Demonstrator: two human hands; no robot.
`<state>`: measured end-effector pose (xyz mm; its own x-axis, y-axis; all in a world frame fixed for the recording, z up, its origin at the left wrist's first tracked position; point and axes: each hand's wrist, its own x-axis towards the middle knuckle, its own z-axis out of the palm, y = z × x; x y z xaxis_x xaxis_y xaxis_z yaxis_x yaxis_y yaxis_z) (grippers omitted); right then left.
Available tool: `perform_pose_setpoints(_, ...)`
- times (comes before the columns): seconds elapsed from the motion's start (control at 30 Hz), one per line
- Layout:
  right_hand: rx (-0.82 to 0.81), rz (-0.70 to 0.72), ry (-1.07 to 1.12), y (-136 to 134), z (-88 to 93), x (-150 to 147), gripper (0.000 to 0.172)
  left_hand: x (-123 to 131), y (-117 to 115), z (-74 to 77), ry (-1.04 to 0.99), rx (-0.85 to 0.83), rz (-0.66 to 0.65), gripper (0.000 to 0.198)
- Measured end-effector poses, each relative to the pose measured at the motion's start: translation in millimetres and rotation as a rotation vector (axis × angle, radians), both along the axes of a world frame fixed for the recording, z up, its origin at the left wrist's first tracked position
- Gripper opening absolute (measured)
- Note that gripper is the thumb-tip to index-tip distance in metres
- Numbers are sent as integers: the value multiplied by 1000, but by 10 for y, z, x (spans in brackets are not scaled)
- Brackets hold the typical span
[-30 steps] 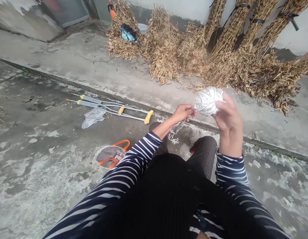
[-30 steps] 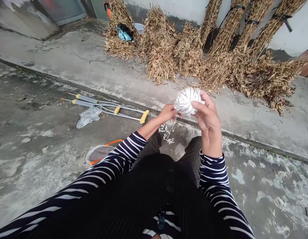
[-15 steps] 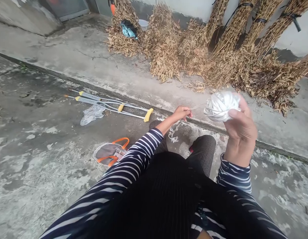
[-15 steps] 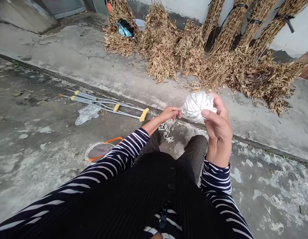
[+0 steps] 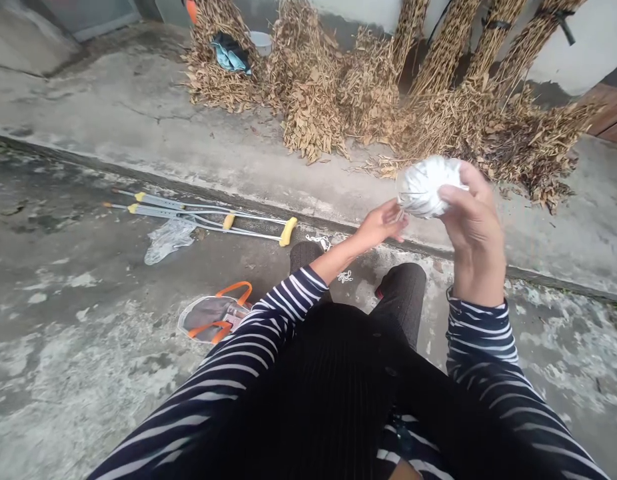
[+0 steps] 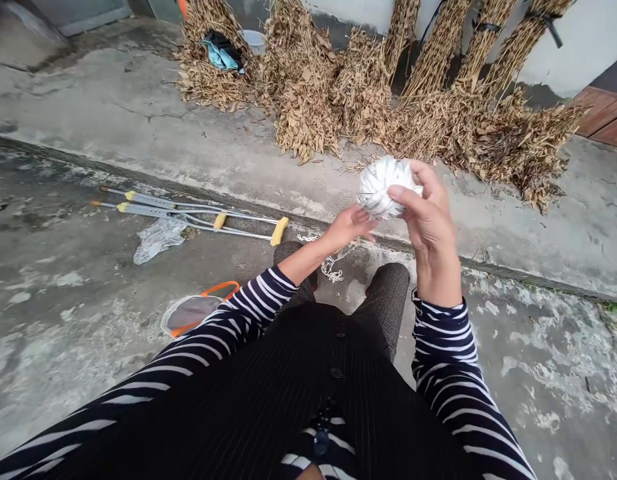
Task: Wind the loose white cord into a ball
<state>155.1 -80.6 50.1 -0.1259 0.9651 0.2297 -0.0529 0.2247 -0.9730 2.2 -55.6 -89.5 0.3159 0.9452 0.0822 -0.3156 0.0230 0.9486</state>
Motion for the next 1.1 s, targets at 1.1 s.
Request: perform_pose_setpoints(1.1, 515, -335, -523, 506, -487, -84, 56, -354, -66, -239, 55, -209, -235, 25)
